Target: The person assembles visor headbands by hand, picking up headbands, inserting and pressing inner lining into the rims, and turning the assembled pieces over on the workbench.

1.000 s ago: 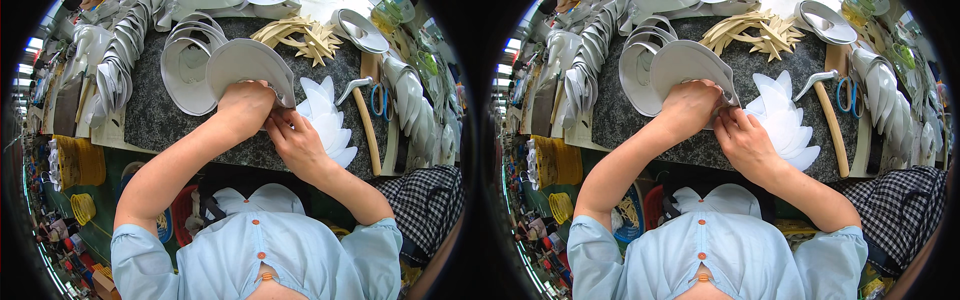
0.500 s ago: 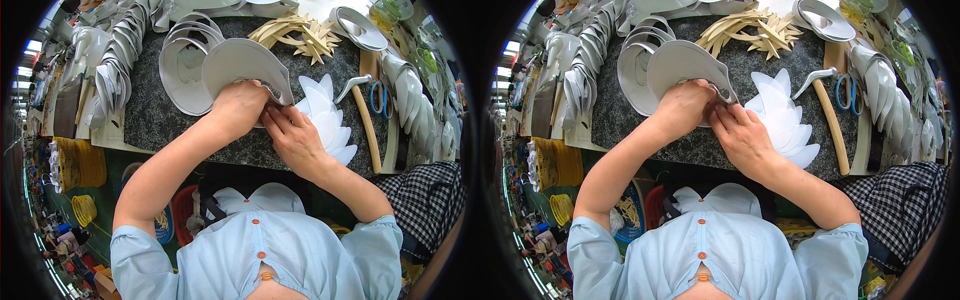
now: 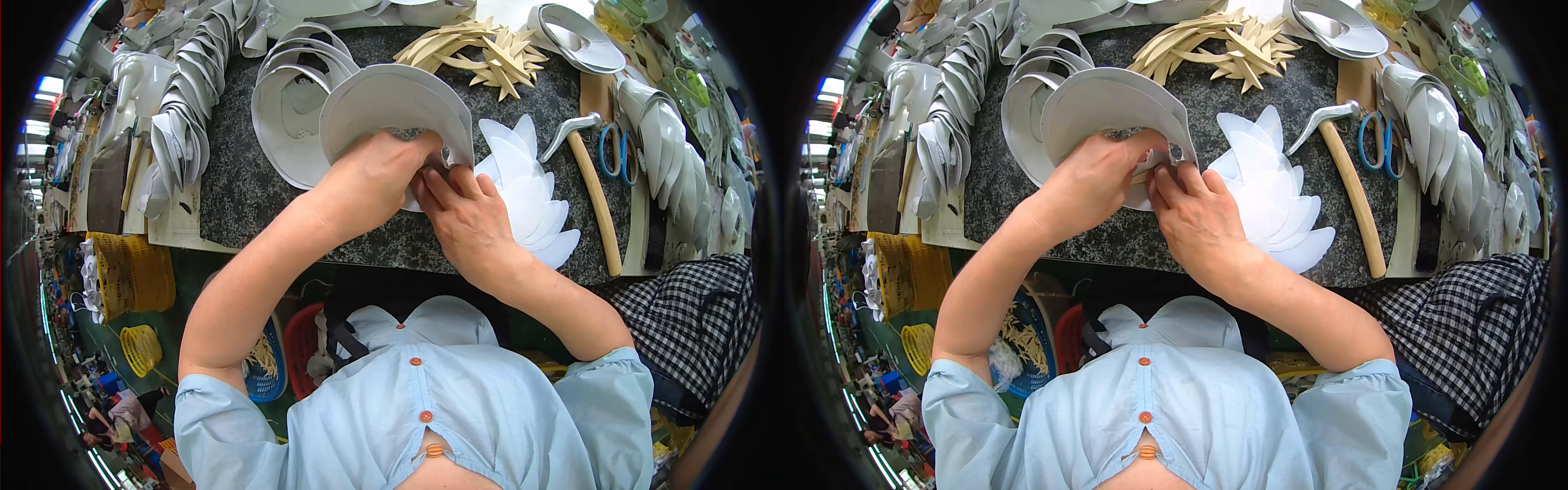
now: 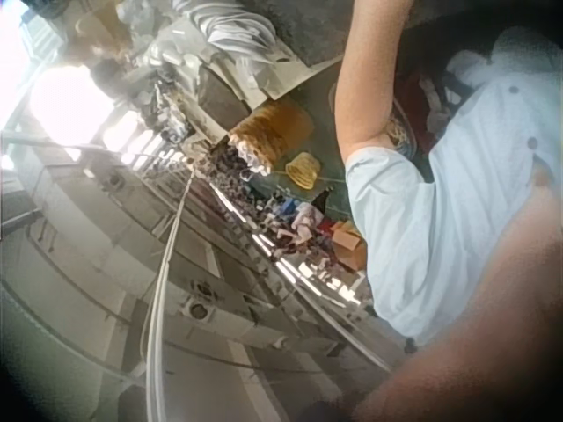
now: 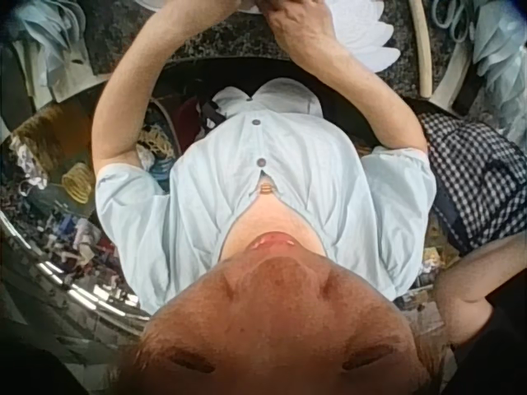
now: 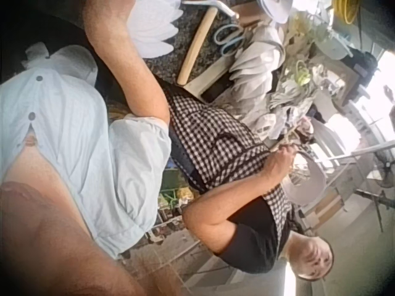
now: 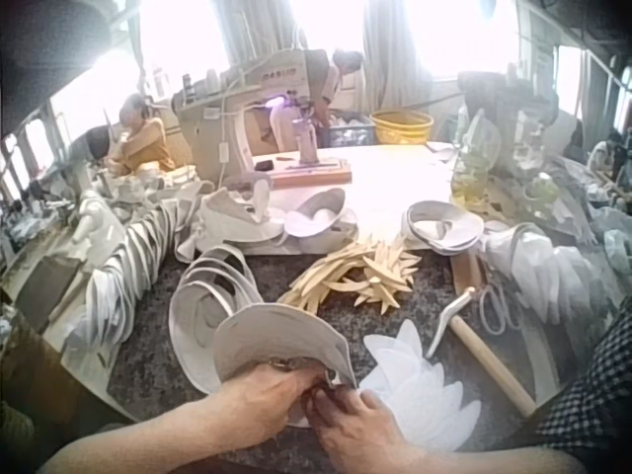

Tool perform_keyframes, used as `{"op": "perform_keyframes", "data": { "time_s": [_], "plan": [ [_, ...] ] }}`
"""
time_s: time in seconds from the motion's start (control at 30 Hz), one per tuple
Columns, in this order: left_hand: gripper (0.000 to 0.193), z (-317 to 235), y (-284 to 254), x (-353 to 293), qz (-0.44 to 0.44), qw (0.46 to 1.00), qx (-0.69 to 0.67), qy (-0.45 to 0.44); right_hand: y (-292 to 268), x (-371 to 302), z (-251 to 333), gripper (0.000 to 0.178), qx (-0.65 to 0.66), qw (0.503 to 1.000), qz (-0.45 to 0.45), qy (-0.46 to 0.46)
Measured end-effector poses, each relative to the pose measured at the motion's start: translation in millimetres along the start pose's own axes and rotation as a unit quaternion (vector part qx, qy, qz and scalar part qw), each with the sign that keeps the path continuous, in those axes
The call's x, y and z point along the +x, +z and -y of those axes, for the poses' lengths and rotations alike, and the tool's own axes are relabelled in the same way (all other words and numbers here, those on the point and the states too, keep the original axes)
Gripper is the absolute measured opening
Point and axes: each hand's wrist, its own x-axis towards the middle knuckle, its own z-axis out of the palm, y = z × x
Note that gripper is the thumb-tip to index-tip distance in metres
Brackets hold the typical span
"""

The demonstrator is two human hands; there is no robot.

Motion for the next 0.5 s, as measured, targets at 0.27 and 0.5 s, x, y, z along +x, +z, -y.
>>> {"op": "perform_keyframes", "data": {
  "time_s": [0.27, 0.5],
  "plan": [
    [0.031, -16, 36, -5, -0.091, 0.982, 0.149, -0.066, 4, -6, 5, 0.042, 0.009, 1.0, 0.007, -0.005],
    [0.048, -11, 77, -42, -0.162, 0.982, 0.022, 0.093, 20, -29, 7, 0.037, 0.009, 0.999, -0.032, 0.032]
  ]
}}
